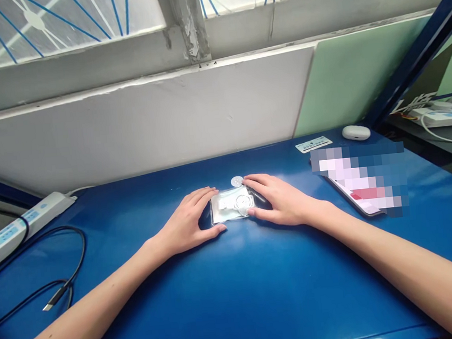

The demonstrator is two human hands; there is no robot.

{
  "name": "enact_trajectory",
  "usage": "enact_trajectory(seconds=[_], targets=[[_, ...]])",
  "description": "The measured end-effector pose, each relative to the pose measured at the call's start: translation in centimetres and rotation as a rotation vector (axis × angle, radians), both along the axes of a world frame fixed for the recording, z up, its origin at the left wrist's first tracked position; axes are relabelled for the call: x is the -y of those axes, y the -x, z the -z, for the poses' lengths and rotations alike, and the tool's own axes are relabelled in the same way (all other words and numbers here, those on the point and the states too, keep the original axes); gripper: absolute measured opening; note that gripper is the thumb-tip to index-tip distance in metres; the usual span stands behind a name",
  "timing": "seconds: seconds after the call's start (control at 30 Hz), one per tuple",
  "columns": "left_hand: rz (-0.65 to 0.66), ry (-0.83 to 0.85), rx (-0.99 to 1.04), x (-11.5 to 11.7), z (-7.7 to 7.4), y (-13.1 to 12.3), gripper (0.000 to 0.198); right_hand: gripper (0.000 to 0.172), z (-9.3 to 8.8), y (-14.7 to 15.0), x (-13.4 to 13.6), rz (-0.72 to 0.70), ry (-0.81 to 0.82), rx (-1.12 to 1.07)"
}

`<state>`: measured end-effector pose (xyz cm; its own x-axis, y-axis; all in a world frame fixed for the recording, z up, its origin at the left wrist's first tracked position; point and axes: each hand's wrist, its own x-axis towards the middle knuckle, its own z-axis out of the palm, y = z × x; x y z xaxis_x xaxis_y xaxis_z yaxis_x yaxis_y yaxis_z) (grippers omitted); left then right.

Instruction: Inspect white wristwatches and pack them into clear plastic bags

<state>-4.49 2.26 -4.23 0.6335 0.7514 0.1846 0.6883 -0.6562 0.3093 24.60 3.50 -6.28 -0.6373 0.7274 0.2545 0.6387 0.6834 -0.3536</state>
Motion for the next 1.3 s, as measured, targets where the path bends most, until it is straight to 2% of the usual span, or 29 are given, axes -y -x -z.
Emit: enact_trajectory(seconds=[0.3,0.47,0.63,0.87,1.07,1.17,1.3], targets=[[-0.043,-0.007,0.0,0.0,0.4,0.0,0.072,0.063,-0.3,-0.3,0.0,-0.039,-0.007,-0.01],[-0.021,-0.005,-0.023,-0.1,0.1,-0.1,0.071,0.046,-0.4,-0.6,-0.5,-0.037,-0.08,-0.044],[-0.013,-0.008,-0.045,0.0,-0.2,-0.1,0.077,0.046,-0.1,-0.3,-0.6,-0.049,-0.137,-0.072],[-0.012,0.004,-0.053,-0.2,0.4,0.2,0.057,0.039,-0.2,0.0,-0.4,-0.101,-0.207,-0.071],[0.025,-0.007,-0.008,-0.5,0.8,0.7,0.053,0.034,-0.5,0.3,0.1,-0.162,-0.26,-0.059],[0.039,-0.015,0.019,-0.5,0.7,0.7,0.052,0.029,-0.8,0.8,0.5,-0.141,-0.218,-0.158],[0.063,-0.03,0.067,-0.5,0.5,0.5,0.043,0.022,-1.4,1.6,1.1,-0.02,0.02,-0.41]])
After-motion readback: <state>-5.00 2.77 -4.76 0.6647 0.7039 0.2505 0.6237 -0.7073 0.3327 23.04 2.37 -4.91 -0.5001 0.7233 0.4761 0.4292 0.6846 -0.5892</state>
